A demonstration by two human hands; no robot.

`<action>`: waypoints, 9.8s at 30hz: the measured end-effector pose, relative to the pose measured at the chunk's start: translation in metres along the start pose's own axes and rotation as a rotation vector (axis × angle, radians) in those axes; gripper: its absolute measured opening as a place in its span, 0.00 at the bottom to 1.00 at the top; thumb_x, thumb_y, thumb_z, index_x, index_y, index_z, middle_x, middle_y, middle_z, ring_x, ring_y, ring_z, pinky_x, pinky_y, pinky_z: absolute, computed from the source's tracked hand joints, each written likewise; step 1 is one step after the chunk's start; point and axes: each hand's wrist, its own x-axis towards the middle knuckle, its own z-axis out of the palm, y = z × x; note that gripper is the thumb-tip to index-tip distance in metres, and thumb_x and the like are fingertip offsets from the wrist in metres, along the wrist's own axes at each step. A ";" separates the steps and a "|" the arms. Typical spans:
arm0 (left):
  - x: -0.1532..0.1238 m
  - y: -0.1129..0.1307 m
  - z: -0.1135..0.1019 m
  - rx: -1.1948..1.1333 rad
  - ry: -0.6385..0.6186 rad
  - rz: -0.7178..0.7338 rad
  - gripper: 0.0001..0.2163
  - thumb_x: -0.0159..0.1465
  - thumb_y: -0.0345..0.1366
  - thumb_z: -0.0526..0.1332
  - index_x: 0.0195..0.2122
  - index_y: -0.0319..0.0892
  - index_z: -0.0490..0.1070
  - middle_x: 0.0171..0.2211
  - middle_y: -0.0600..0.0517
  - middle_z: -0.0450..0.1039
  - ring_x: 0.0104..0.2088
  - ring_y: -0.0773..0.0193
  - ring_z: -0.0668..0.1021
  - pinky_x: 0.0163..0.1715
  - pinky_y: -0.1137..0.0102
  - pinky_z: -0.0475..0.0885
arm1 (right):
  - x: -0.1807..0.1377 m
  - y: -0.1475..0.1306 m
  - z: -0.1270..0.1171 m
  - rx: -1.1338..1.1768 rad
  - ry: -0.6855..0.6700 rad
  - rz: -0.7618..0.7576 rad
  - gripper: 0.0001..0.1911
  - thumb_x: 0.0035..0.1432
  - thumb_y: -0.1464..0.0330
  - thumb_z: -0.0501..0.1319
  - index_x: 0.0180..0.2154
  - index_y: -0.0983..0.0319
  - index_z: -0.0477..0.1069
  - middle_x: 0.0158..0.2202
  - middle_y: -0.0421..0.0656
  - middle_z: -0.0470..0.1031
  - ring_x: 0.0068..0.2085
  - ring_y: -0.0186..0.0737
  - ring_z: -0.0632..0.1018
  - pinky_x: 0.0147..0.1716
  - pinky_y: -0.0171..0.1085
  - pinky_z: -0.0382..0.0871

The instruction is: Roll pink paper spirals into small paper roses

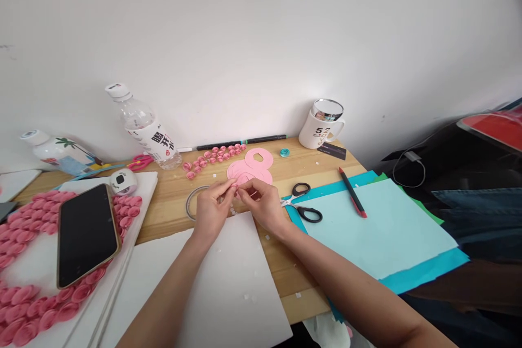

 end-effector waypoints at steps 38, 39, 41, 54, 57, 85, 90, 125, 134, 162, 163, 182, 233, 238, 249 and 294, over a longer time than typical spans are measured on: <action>-0.003 0.000 0.001 0.053 0.376 0.092 0.11 0.59 0.39 0.56 0.38 0.40 0.73 0.37 0.49 0.74 0.26 0.68 0.76 0.19 0.76 0.70 | -0.010 -0.013 0.013 -0.143 -0.020 -0.227 0.08 0.52 0.71 0.60 0.36 0.56 0.72 0.51 0.46 0.63 0.47 0.42 0.72 0.47 0.43 0.67; -0.003 -0.001 0.001 0.045 0.380 0.069 0.11 0.59 0.40 0.56 0.38 0.40 0.73 0.36 0.49 0.74 0.24 0.69 0.75 0.18 0.76 0.70 | -0.010 -0.013 0.013 -0.121 -0.013 -0.224 0.09 0.52 0.71 0.61 0.37 0.55 0.72 0.52 0.46 0.62 0.44 0.40 0.73 0.46 0.43 0.68; -0.002 -0.004 0.001 0.062 0.404 0.055 0.11 0.59 0.40 0.56 0.37 0.40 0.73 0.35 0.49 0.74 0.22 0.70 0.74 0.17 0.76 0.69 | -0.011 -0.012 0.012 -0.065 -0.010 -0.227 0.14 0.53 0.71 0.60 0.43 0.54 0.70 0.53 0.47 0.61 0.38 0.35 0.75 0.44 0.41 0.70; 0.001 -0.004 -0.004 -0.060 0.518 -0.071 0.14 0.57 0.42 0.57 0.40 0.41 0.73 0.41 0.47 0.73 0.11 0.80 0.64 0.08 0.78 0.62 | 0.003 -0.023 -0.053 -0.210 -0.037 -0.273 0.21 0.58 0.74 0.47 0.52 0.56 0.62 0.53 0.47 0.65 0.31 0.32 0.76 0.33 0.38 0.73; 0.002 -0.004 -0.005 -0.085 0.517 -0.120 0.14 0.57 0.42 0.58 0.41 0.40 0.74 0.38 0.47 0.75 0.10 0.79 0.64 0.08 0.78 0.62 | -0.001 -0.022 -0.091 -0.623 -0.229 -0.170 0.20 0.52 0.78 0.52 0.46 0.59 0.68 0.41 0.46 0.74 0.41 0.42 0.75 0.40 0.42 0.69; 0.005 -0.004 -0.006 -0.187 0.545 -0.267 0.17 0.55 0.42 0.59 0.43 0.40 0.73 0.43 0.44 0.74 0.11 0.78 0.65 0.08 0.77 0.62 | -0.007 -0.004 -0.116 -1.123 -0.572 -0.104 0.22 0.47 0.84 0.48 0.40 0.60 0.69 0.42 0.46 0.70 0.42 0.43 0.73 0.39 0.40 0.62; 0.006 -0.004 -0.006 -0.189 0.544 -0.264 0.17 0.55 0.42 0.59 0.43 0.40 0.73 0.42 0.44 0.74 0.11 0.79 0.64 0.08 0.78 0.62 | 0.008 -0.002 -0.120 -1.098 -0.469 -0.079 0.20 0.48 0.83 0.49 0.43 0.63 0.65 0.42 0.48 0.69 0.37 0.41 0.74 0.36 0.39 0.63; 0.004 0.000 -0.004 -0.186 0.512 -0.295 0.16 0.55 0.43 0.58 0.41 0.40 0.73 0.37 0.46 0.76 0.08 0.78 0.63 0.07 0.77 0.58 | 0.040 -0.021 -0.041 -0.140 -0.611 0.120 0.12 0.42 0.65 0.64 0.32 0.63 0.71 0.28 0.38 0.68 0.28 0.32 0.66 0.28 0.32 0.61; 0.005 0.000 -0.004 -0.193 0.509 -0.298 0.16 0.55 0.42 0.59 0.41 0.39 0.72 0.37 0.46 0.76 0.08 0.78 0.63 0.07 0.77 0.58 | 0.041 -0.027 -0.042 -0.045 -0.636 0.154 0.15 0.42 0.62 0.64 0.33 0.63 0.72 0.25 0.37 0.63 0.25 0.29 0.60 0.26 0.31 0.58; 0.000 -0.011 -0.001 -0.050 0.259 -0.105 0.13 0.59 0.42 0.55 0.38 0.41 0.73 0.37 0.49 0.73 0.14 0.75 0.69 0.09 0.77 0.62 | 0.023 -0.021 -0.107 -0.905 -0.575 0.093 0.19 0.39 0.80 0.61 0.37 0.61 0.71 0.38 0.45 0.67 0.34 0.39 0.71 0.32 0.33 0.62; -0.001 -0.012 0.001 -0.045 0.201 -0.116 0.12 0.59 0.41 0.55 0.38 0.41 0.73 0.38 0.48 0.72 0.12 0.76 0.67 0.08 0.77 0.61 | 0.019 -0.023 -0.111 -0.931 -0.624 0.098 0.21 0.39 0.81 0.60 0.38 0.61 0.71 0.39 0.45 0.67 0.36 0.40 0.72 0.33 0.34 0.62; 0.000 -0.022 0.003 0.353 0.041 0.166 0.10 0.61 0.32 0.51 0.35 0.41 0.72 0.35 0.49 0.75 0.36 0.62 0.75 0.37 0.68 0.68 | 0.012 0.010 -0.096 -0.822 -0.336 0.186 0.04 0.52 0.71 0.59 0.28 0.63 0.71 0.33 0.44 0.70 0.32 0.36 0.73 0.32 0.33 0.63; -0.003 0.004 0.004 -0.228 0.106 -0.162 0.10 0.48 0.35 0.65 0.32 0.41 0.78 0.31 0.50 0.77 0.33 0.61 0.77 0.36 0.67 0.73 | 0.011 0.007 -0.012 0.375 -0.459 0.353 0.19 0.50 0.52 0.57 0.28 0.62 0.63 0.22 0.37 0.68 0.25 0.32 0.72 0.28 0.35 0.68; -0.004 0.006 0.004 -0.200 0.120 -0.132 0.08 0.49 0.35 0.65 0.31 0.42 0.77 0.32 0.50 0.77 0.34 0.61 0.77 0.36 0.69 0.73 | 0.012 0.003 -0.016 0.463 -0.533 0.386 0.19 0.48 0.53 0.60 0.26 0.64 0.64 0.23 0.38 0.68 0.25 0.31 0.71 0.29 0.34 0.68; -0.003 0.010 0.002 -0.381 0.070 -0.262 0.11 0.47 0.35 0.66 0.33 0.40 0.77 0.31 0.50 0.78 0.33 0.62 0.77 0.36 0.69 0.73 | 0.016 0.001 -0.026 0.516 -0.498 0.428 0.15 0.50 0.58 0.61 0.27 0.65 0.66 0.25 0.38 0.68 0.26 0.29 0.71 0.30 0.33 0.68; 0.002 0.006 -0.005 -0.128 -0.166 -0.103 0.07 0.53 0.35 0.62 0.31 0.42 0.78 0.33 0.49 0.78 0.37 0.59 0.77 0.38 0.67 0.70 | 0.020 -0.007 -0.041 0.281 -0.434 0.298 0.12 0.49 0.61 0.61 0.26 0.65 0.69 0.27 0.40 0.70 0.28 0.33 0.72 0.32 0.36 0.70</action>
